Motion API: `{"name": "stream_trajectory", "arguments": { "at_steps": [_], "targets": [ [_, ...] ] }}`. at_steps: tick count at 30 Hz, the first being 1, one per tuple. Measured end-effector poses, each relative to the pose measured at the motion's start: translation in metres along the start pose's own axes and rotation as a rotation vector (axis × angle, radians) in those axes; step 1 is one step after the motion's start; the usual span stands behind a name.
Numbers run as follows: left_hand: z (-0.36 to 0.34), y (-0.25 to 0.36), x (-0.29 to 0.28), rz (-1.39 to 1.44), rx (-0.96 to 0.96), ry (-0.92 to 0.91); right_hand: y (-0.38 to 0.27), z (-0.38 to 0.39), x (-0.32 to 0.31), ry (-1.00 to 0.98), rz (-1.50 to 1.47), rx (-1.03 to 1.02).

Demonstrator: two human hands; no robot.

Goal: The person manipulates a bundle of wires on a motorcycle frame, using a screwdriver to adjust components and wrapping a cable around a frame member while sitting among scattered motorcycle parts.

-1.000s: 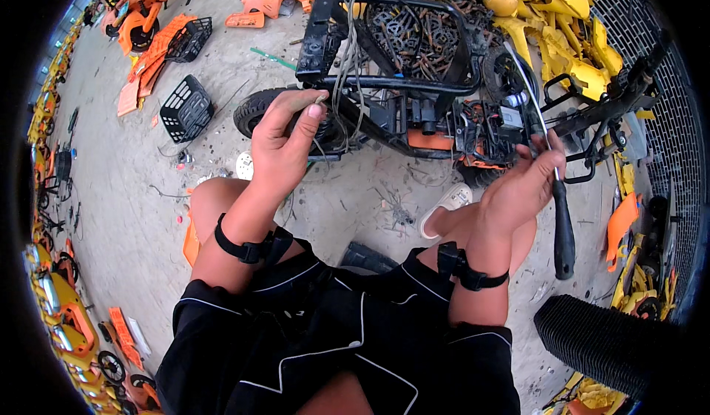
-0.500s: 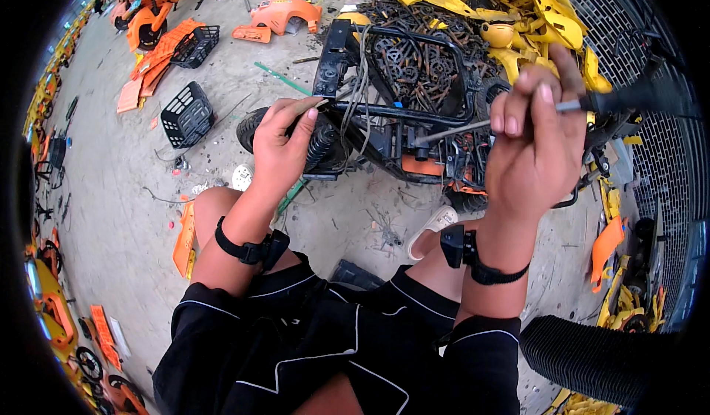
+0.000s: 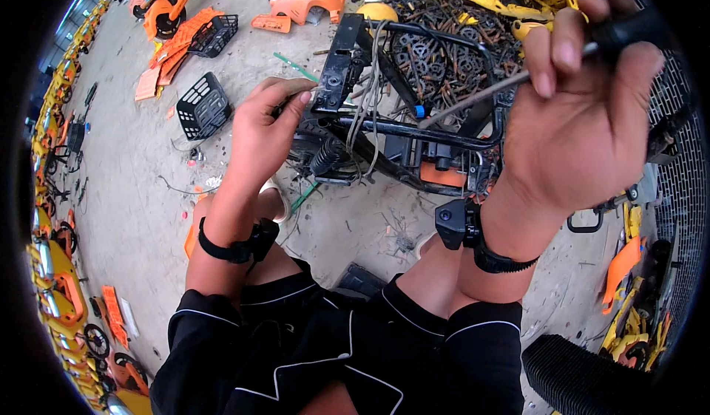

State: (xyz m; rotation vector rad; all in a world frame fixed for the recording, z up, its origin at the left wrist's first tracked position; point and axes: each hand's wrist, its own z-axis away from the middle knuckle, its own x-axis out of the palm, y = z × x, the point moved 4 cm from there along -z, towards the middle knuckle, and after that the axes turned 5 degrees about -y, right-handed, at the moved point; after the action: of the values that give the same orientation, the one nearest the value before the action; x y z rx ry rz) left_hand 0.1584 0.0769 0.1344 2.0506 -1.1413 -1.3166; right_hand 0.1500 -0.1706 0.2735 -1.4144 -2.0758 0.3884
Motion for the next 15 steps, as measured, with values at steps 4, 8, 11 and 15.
{"name": "stream_trajectory", "arguments": {
  "at_steps": [4,8,11,15],
  "targets": [
    [0.004,-0.013,0.007,-0.076,0.063,0.001,0.015,0.008,-0.004,0.002,0.008,0.008],
    [0.0,-0.017,0.008,-0.108,0.141,-0.058,0.033,0.019,0.0,-0.02,0.02,0.028],
    [-0.005,-0.013,0.007,-0.163,0.16,-0.104,0.046,0.026,0.003,-0.032,0.022,0.041],
    [-0.007,-0.007,0.007,-0.204,0.182,-0.136,0.058,0.027,0.004,-0.037,0.025,0.05]
  ]
}}
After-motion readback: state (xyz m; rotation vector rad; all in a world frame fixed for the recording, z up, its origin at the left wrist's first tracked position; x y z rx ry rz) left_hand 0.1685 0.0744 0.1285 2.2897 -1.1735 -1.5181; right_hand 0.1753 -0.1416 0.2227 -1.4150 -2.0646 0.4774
